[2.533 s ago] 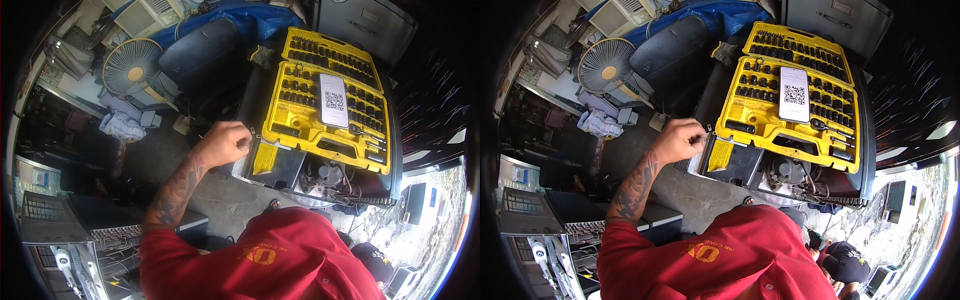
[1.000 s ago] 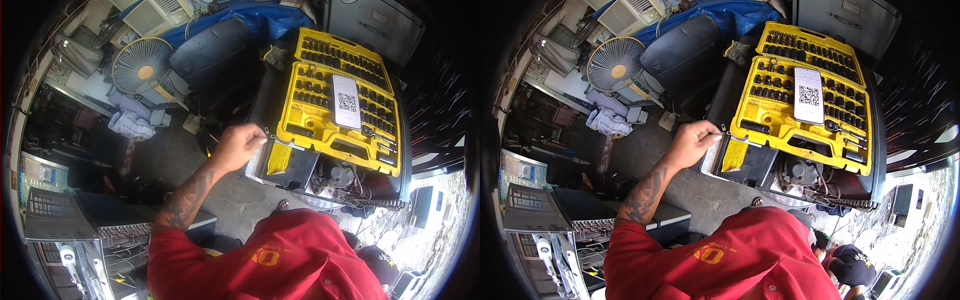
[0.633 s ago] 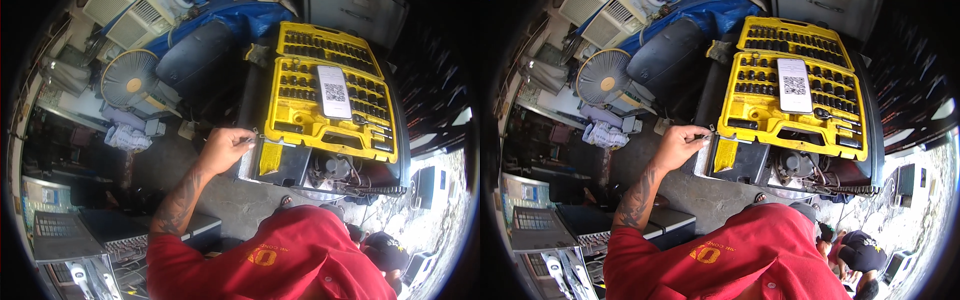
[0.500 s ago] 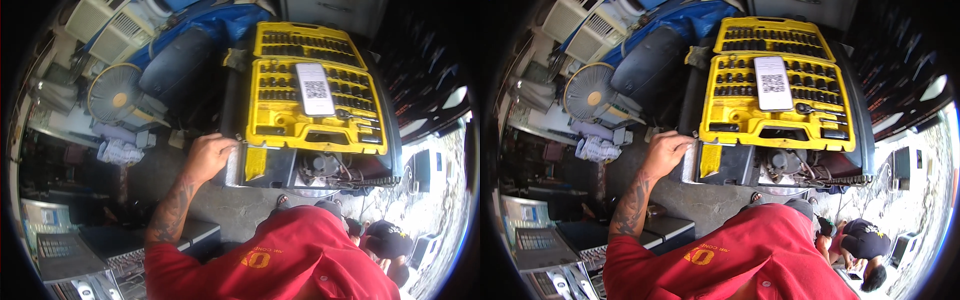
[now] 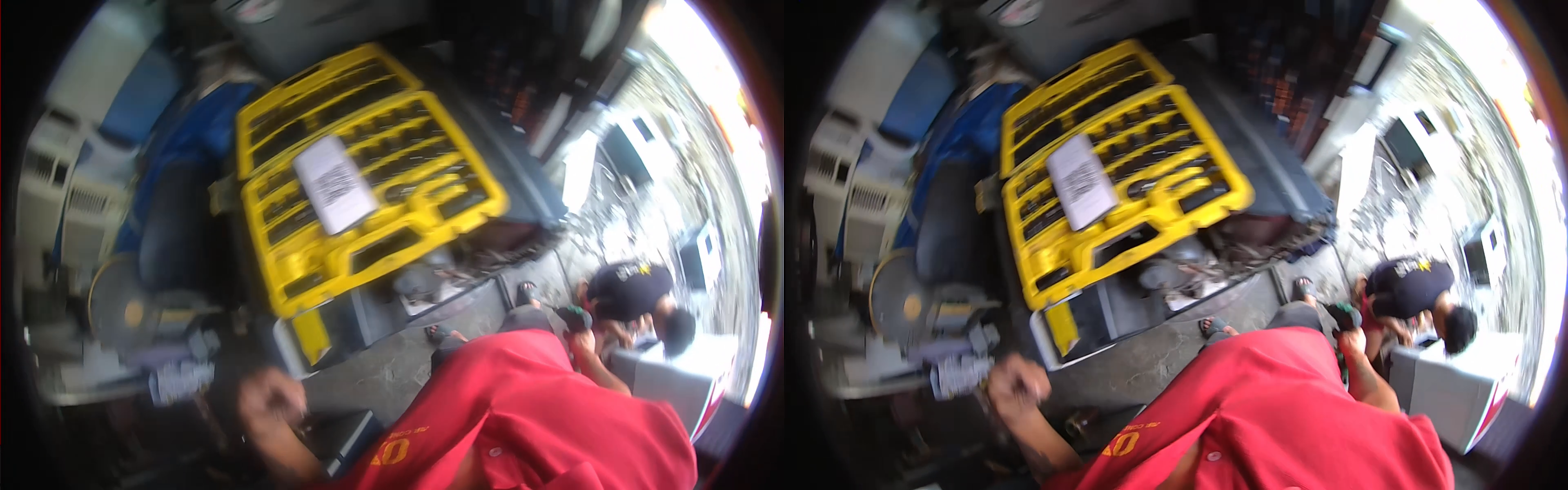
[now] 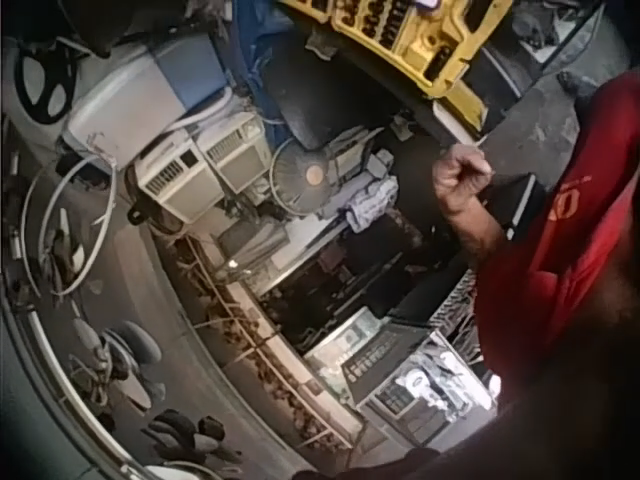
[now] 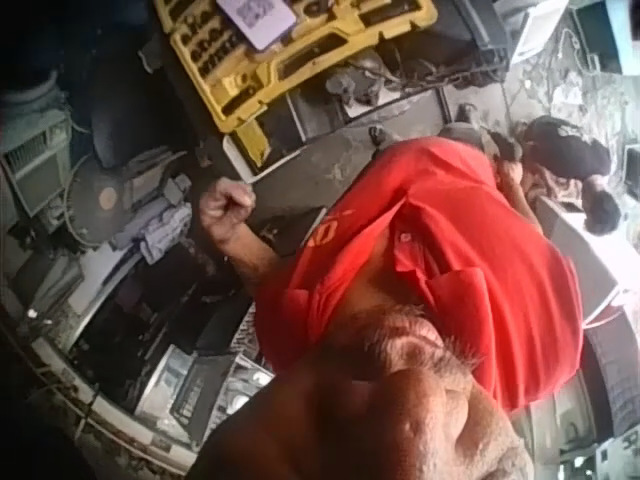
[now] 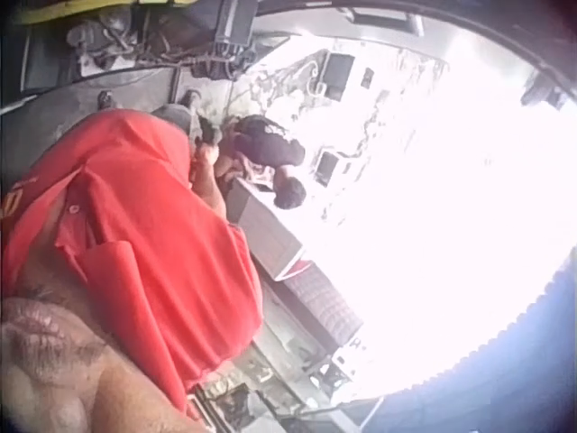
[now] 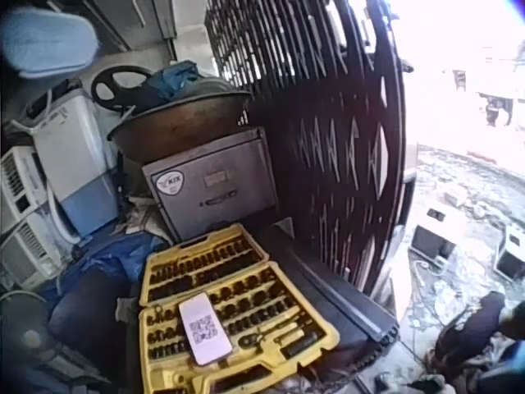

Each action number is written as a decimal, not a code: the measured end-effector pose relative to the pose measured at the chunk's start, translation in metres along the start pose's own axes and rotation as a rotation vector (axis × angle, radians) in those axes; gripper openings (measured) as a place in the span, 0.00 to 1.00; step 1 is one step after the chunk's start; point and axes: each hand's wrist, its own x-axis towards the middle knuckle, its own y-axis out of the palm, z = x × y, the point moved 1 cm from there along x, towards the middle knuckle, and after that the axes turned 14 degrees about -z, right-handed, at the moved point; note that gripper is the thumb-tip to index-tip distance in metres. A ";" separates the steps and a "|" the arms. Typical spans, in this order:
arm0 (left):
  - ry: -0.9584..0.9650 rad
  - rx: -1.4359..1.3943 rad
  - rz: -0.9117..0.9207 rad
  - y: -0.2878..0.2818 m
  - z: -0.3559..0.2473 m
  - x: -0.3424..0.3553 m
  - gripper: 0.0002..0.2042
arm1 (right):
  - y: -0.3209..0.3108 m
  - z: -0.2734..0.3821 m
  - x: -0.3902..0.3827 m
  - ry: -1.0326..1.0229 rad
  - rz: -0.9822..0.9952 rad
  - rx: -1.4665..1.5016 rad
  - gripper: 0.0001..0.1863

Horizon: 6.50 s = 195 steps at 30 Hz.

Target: Disassembling and reassembling an air conditioning unit.

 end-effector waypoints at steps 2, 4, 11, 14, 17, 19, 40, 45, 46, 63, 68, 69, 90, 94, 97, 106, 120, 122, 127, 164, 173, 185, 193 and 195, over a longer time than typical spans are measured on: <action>-0.129 -0.110 0.200 0.044 0.009 -0.023 0.08 | -0.041 0.020 0.031 0.406 0.178 0.173 0.17; -0.492 -0.137 0.131 0.101 0.038 -0.024 0.07 | -0.080 0.019 0.041 0.635 0.138 0.333 0.21; -0.837 -0.782 0.226 0.344 0.155 0.044 0.08 | -0.152 -0.040 0.085 0.616 0.065 0.399 0.22; -0.981 -0.847 0.103 0.444 0.218 0.083 0.07 | -0.180 -0.080 0.108 0.601 -0.019 0.538 0.22; -1.070 -0.835 0.022 0.527 0.269 0.118 0.07 | -0.176 -0.136 0.128 0.554 -0.056 0.570 0.19; -1.067 -0.804 0.037 0.560 0.295 0.137 0.07 | -0.190 -0.158 0.140 0.624 -0.159 0.689 0.18; -1.063 -0.634 0.266 0.754 0.381 0.303 0.07 | -0.270 -0.290 0.249 1.050 -0.570 1.307 0.11; -1.101 -0.568 0.288 0.788 0.399 0.335 0.12 | -0.279 -0.302 0.277 1.150 -0.618 1.344 0.05; -1.101 -0.548 0.316 0.796 0.404 0.341 0.12 | -0.278 -0.307 0.282 1.182 -0.645 1.376 0.05; -1.191 -0.055 0.443 1.056 0.599 0.440 0.04 | -0.231 -0.456 0.337 1.089 -0.898 1.504 0.18; -1.169 -0.095 0.423 1.157 0.621 0.450 0.07 | -0.235 -0.495 0.352 0.962 -0.948 1.412 0.21; -1.170 -0.082 0.408 1.171 0.626 0.453 0.08 | -0.240 -0.506 0.359 0.959 -0.946 1.408 0.21; -1.381 -0.215 0.440 1.461 0.785 0.578 0.10 | -0.245 -0.788 0.569 1.182 -0.634 1.256 0.20; -1.377 -0.186 0.380 1.510 0.799 0.588 0.10 | -0.253 -0.853 0.596 1.136 -0.633 1.287 0.18; -1.382 -0.218 0.320 1.538 0.817 0.588 0.10 | -0.251 -0.907 0.608 1.144 -0.522 1.285 0.17; -1.178 -0.229 0.290 1.661 0.867 0.570 0.07 | -0.247 -1.153 0.665 0.991 -0.242 1.324 0.17; -1.407 -0.228 -0.149 1.874 0.953 0.531 0.11 | -0.245 -1.357 0.730 0.434 -0.161 1.017 0.14; -1.450 -0.217 -0.176 1.894 0.980 0.541 0.10 | -0.263 -1.361 0.761 0.215 -0.208 0.796 0.14; -1.441 -0.275 -0.199 1.928 1.043 0.570 0.11 | -0.240 -1.380 0.828 0.236 -0.224 0.856 0.16; -0.419 1.053 0.383 1.867 1.339 0.850 0.34 | -0.022 -1.428 1.109 0.216 -0.052 0.608 0.08; -0.092 0.997 -0.190 1.872 1.296 0.807 0.26 | -0.006 -1.434 1.099 0.362 -0.106 0.858 0.09; -1.152 0.015 -0.315 1.851 1.243 0.651 0.08 | -0.053 -1.482 1.008 0.324 -0.178 0.764 0.13; -1.113 0.061 -0.176 1.853 1.187 0.592 0.11 | -0.137 -1.553 0.894 0.306 -0.197 0.674 0.18; -1.072 0.119 -0.206 1.871 1.167 0.580 0.12 | -0.166 -1.572 0.880 0.337 -0.266 0.631 0.16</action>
